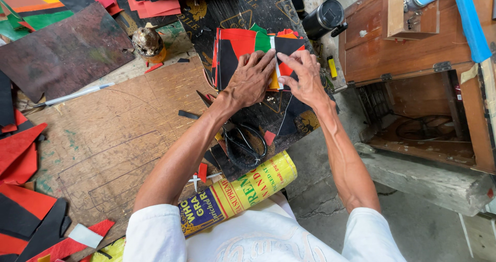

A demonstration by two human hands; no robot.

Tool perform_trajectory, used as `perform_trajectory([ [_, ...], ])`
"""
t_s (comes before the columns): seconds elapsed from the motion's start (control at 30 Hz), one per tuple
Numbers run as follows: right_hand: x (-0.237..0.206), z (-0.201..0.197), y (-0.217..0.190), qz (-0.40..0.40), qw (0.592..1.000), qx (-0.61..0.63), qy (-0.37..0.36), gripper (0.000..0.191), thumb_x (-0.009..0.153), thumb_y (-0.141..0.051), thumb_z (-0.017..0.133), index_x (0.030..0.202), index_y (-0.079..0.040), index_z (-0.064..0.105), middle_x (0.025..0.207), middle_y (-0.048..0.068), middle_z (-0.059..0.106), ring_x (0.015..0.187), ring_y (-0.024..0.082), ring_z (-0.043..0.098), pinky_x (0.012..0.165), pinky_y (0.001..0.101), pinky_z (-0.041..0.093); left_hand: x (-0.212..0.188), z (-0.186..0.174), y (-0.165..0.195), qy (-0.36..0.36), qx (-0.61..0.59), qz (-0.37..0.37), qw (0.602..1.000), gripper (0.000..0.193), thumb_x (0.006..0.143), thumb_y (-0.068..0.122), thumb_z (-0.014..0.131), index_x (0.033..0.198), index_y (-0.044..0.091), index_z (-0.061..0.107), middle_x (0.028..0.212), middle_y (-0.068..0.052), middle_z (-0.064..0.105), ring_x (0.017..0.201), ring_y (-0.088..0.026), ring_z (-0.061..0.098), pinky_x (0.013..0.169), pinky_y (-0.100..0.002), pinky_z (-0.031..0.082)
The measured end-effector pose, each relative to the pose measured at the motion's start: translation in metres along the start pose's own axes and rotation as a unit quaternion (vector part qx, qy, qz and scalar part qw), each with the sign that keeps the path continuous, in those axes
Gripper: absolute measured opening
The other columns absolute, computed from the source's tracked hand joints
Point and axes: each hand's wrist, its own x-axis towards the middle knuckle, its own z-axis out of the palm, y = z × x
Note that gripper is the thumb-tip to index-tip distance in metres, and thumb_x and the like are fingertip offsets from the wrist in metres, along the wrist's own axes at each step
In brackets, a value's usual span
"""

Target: The person cuts small triangular pieces from colorful foam sheets using scissors, then arranges and presses the cut pieces onto a dark rectangular board on the workbench, building up a multicolored pattern. They pick pieces one at a time from the surrounding piles and align them edge to edge on the board.

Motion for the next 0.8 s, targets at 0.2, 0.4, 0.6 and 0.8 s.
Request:
perform_trajectory([
  [0.2,0.002,-0.001,-0.002,-0.015,0.993,-0.106,-0.043,0.059,0.093,-0.018,0.075,0.15,-0.015,0.058,0.116,0.012,0.048,0.104,0.032,0.047,0.091,0.0472,0.041,0.002,0.0,0.007,0.008,-0.012,0.001,1.0,0.061,0.091,0.025,0.062,0.142,-0.005,0.052,0.151,-0.021,0.046,0.13,-0.036,0.045,0.1,-0.049,0.039],
  [0.4,0.023,-0.005,-0.004,-0.013,0.992,-0.105,-0.07,0.063,0.096,-0.021,0.071,0.155,-0.016,0.051,0.107,0.016,0.044,0.097,0.035,0.042,0.087,0.0481,0.041,0.005,0.001,0.008,0.018,-0.063,-0.01,0.998,0.058,0.093,0.022,0.065,0.142,-0.005,0.052,0.151,-0.02,0.044,0.133,-0.038,0.044,0.105,-0.052,0.037],
  [0.6,0.011,0.005,-0.015,-0.004,0.995,-0.1,-0.027,0.06,0.099,-0.018,0.067,0.157,-0.018,0.051,0.11,0.016,0.044,0.1,0.034,0.041,0.092,0.0476,0.039,0.002,-0.005,0.008,0.021,-0.074,-0.039,0.996,0.067,0.077,0.022,0.074,0.136,-0.002,0.053,0.146,-0.028,0.044,0.139,-0.044,0.036,0.114,-0.058,0.026],
  [0.8,0.012,0.014,-0.022,-0.065,0.991,-0.105,0.053,0.049,0.104,-0.017,0.061,0.152,-0.009,0.055,0.153,0.014,0.043,0.114,0.033,0.044,0.101,0.0461,0.039,0.007,-0.01,-0.005,-0.023,-0.121,-0.039,0.992,0.071,0.079,0.025,0.077,0.138,-0.004,0.05,0.148,-0.026,0.045,0.142,-0.043,0.036,0.118,-0.057,0.024],
])
